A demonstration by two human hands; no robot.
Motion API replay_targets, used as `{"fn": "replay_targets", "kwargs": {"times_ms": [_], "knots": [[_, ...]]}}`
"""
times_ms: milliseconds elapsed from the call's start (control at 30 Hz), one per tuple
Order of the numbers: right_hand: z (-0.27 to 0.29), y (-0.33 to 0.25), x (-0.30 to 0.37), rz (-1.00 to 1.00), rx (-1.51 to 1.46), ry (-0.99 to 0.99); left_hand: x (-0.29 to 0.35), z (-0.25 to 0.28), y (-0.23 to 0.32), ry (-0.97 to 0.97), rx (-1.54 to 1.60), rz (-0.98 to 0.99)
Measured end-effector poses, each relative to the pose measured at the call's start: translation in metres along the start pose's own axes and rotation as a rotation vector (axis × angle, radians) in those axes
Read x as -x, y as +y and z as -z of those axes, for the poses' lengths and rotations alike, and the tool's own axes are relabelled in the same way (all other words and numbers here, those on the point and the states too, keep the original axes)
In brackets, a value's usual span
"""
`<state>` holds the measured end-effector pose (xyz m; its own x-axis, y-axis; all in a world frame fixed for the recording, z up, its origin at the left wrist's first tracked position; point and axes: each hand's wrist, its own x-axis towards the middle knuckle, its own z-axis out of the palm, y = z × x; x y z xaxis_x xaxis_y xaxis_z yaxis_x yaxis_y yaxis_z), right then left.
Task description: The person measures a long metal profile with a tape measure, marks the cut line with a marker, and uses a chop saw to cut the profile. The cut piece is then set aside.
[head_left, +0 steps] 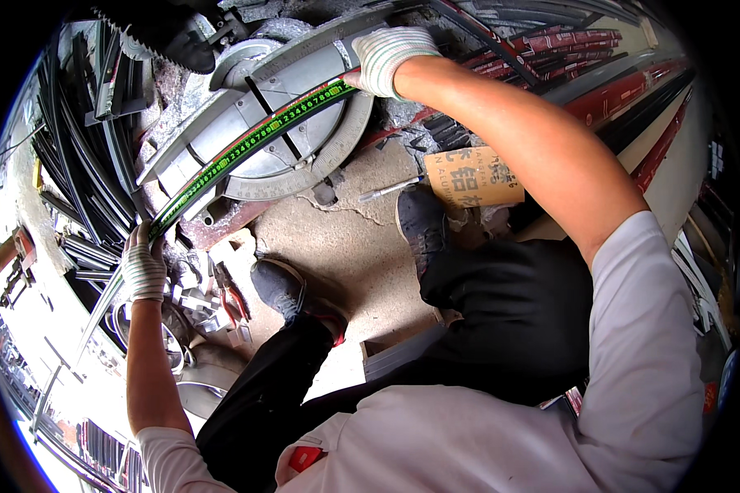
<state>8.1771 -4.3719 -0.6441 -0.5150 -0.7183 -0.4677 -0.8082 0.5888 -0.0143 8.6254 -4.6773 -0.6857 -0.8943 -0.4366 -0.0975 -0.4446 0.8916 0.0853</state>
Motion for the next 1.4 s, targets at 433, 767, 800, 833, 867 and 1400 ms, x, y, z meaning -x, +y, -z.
{"fn": "replay_targets", "kwargs": {"times_ms": [433, 767, 800, 833, 867, 1400], "knots": [[-0.002, 0.001, 0.002, -0.007, -0.035, 0.023, -0.02, 0.018, 0.056, 0.016, -0.041, -0.063], [-0.001, 0.001, 0.001, 0.001, -0.027, 0.028, -0.087, -0.002, 0.256, 0.165, 0.263, -0.226], [-0.002, 0.001, 0.001, -0.002, -0.021, 0.031, -0.093, -0.008, 0.272, 0.176, 0.289, -0.195], [-0.003, 0.002, 0.001, -0.005, -0.014, 0.034, -0.099, -0.012, 0.284, 0.203, 0.296, -0.192], [-0.005, 0.001, 0.0, 0.007, -0.013, 0.062, -0.104, -0.015, 0.293, 0.229, 0.297, -0.184], [-0.006, 0.003, -0.001, -0.008, -0.002, 0.054, -0.115, -0.03, 0.344, 0.126, 0.217, -0.008]]}}
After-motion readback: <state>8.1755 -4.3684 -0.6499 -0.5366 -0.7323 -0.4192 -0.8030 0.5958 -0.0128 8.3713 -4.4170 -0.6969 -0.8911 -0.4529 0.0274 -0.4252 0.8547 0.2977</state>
